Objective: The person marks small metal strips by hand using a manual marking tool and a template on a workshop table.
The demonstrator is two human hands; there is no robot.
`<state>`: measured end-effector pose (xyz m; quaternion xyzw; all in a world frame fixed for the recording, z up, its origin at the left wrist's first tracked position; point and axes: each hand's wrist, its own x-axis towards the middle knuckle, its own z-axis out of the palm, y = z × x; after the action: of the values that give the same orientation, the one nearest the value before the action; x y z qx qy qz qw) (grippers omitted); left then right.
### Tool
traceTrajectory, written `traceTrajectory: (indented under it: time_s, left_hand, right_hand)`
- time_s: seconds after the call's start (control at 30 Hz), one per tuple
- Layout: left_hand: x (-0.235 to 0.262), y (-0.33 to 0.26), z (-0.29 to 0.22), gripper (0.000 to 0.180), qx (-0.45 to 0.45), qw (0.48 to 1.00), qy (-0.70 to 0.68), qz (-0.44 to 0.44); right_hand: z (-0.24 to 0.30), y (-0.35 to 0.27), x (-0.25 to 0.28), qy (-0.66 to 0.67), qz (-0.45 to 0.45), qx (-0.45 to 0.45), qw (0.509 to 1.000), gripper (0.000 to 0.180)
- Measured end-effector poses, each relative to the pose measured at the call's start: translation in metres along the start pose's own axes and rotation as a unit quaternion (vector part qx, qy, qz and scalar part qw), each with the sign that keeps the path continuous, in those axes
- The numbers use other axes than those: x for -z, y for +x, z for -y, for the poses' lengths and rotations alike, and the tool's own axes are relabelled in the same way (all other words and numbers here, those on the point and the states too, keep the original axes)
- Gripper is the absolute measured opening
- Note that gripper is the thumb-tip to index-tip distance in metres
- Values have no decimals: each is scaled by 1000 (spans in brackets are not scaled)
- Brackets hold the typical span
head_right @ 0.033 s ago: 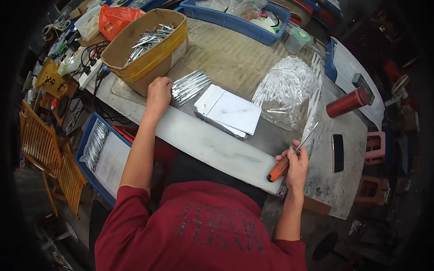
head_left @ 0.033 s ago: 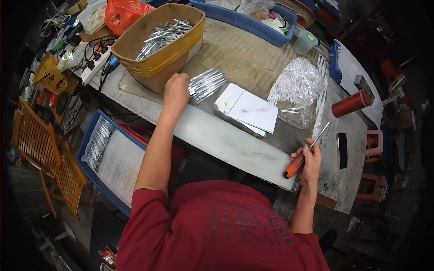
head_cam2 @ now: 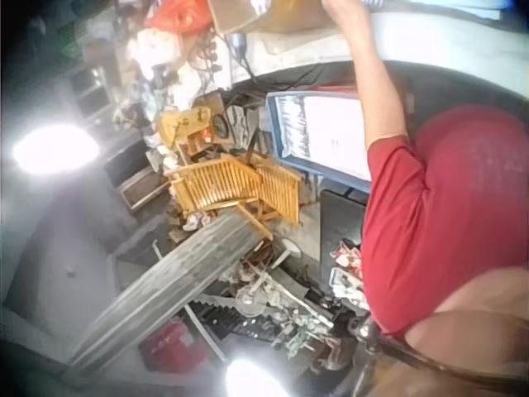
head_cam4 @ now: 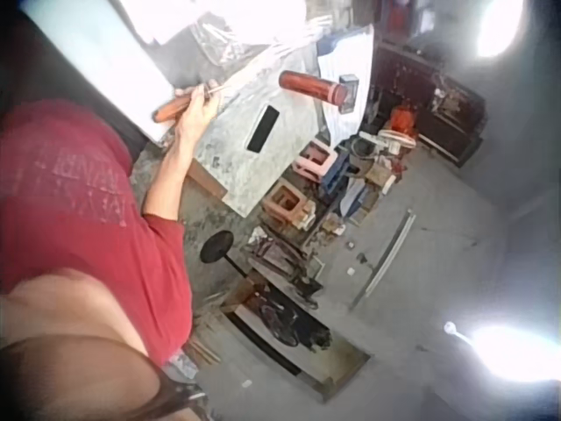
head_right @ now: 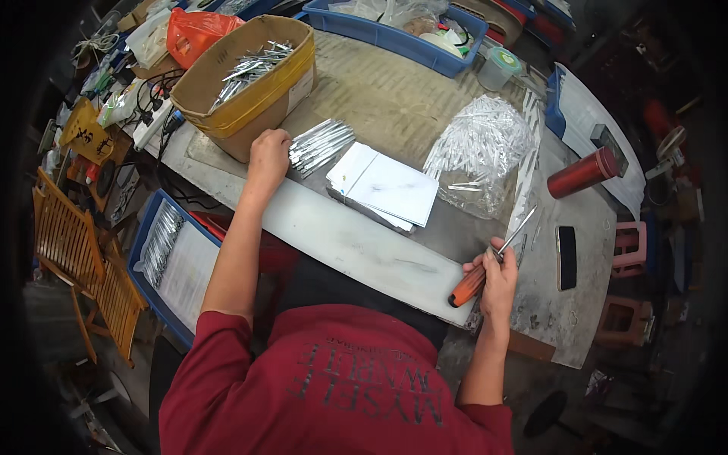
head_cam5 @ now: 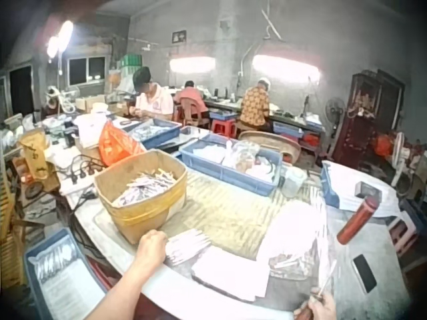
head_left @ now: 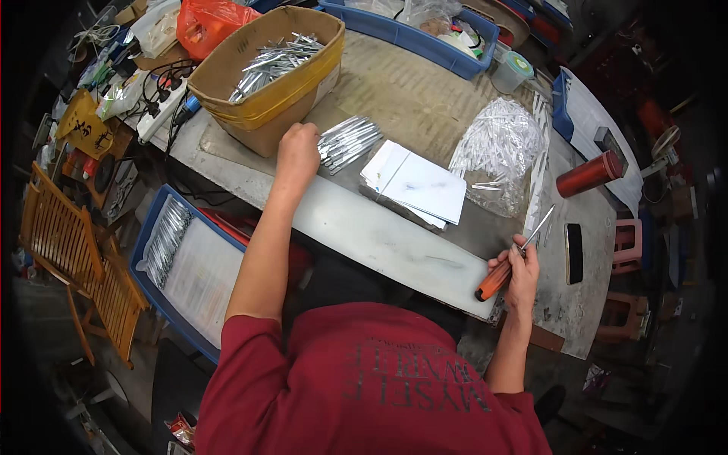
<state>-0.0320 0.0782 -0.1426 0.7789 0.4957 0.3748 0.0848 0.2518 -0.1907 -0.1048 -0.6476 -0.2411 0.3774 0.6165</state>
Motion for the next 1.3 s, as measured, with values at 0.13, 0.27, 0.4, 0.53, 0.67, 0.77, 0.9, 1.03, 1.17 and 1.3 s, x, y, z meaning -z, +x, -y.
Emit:
traceTrajectory:
  time_s: [0.13,0.27,0.4,0.53,0.67,0.77,0.9,1.03,1.17,1.3]
  left_hand:
    - [-6,3,3,8,11,1000,23,19]
    - [4,8,-13,12,33,995,72,59]
    - [6,15,-19,30,-8,991,50,120]
    - [1,24,-30,61,-38,950,34,308]
    - [1,32,-39,61,-33,931,103,349]
    - [-3,35,-39,55,-42,931,95,351]
    - [-9,38,-36,44,-38,934,87,345]
    - [-15,37,-41,33,-40,942,104,317]
    - [-20,46,-50,36,-11,933,132,335]
    - [-32,56,-50,40,30,922,140,361]
  right_hand:
    - [-14,4,12,-27,-36,10,999,29]
    - [-20,6,19,-98,-68,36,992,30]
    - [-20,9,16,-134,-84,45,986,30]
    - [-29,12,20,-99,-80,48,991,28]
    - [-28,11,19,-95,-79,49,991,26]
    - [-27,11,17,-86,-85,52,991,26]
    - [-27,12,16,-77,-77,41,993,26]
    - [-29,12,18,-69,-80,48,993,27]
    - [-30,12,18,-66,-80,51,993,26]
    - [-31,11,20,-68,-87,40,993,27]
